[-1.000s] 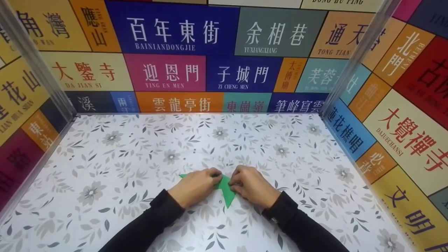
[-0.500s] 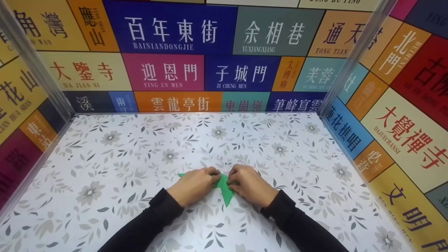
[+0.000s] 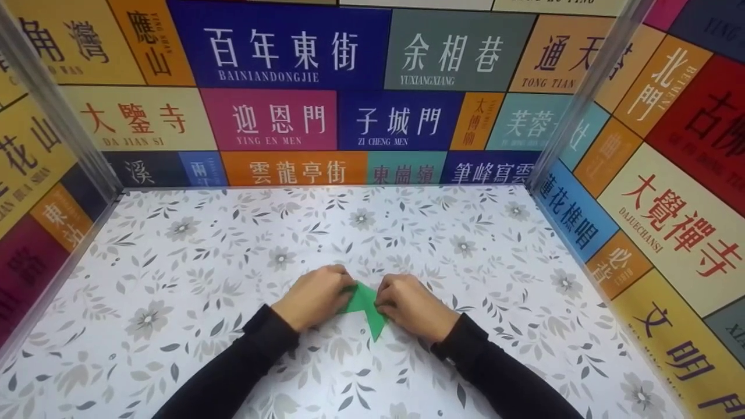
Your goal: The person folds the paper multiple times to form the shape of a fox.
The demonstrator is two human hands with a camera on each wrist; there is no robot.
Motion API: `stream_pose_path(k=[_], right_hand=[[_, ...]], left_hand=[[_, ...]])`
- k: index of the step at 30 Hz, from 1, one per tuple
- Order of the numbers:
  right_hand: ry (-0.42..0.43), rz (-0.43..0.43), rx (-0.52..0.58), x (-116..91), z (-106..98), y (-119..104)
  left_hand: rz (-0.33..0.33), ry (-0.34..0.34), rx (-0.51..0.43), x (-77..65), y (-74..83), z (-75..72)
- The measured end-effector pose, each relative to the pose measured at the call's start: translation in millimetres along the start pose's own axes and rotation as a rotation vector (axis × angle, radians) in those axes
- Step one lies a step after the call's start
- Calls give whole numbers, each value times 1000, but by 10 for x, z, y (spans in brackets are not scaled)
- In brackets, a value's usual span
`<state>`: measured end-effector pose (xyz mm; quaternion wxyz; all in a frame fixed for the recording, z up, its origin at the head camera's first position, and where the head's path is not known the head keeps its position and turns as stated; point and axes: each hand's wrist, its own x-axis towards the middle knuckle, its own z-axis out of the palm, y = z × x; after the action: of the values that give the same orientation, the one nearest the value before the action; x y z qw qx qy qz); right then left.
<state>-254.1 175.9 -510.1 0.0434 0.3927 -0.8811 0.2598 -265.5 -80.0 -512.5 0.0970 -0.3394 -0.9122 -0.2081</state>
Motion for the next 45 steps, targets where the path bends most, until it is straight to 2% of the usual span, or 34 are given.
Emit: stream_pose_path(k=[4, 8, 12, 15, 18, 27, 30, 38, 42, 45], right_hand=[[2, -5, 16, -3, -9, 14], [10, -12, 20, -4, -12, 29], [16, -9, 11, 1, -8, 19], [3, -2, 12, 4, 8, 5], [-7, 11, 10, 4, 15, 2], [16, 9, 13, 4, 14, -2], [18, 8, 17, 2, 20, 8], [27, -6, 2, 14, 11, 24], [22, 8, 3, 9, 22, 28], [21, 16, 5, -1, 14, 18]], left_hand=[[-44, 27, 8, 116, 0, 2], [-112, 16, -25, 296, -1, 24], [-203, -59, -117, 471, -36, 12], [-252, -127, -165, 535, -74, -16], [-266, -158, -185, 572, -110, -35], [-286, -174, -210, 637, -169, -24], [-274, -151, -205, 639, -192, -16], [-185, -73, -198, 590, -215, -9], [-125, -39, -175, 486, -192, 12], [-49, -20, -144, 375, -143, 15]])
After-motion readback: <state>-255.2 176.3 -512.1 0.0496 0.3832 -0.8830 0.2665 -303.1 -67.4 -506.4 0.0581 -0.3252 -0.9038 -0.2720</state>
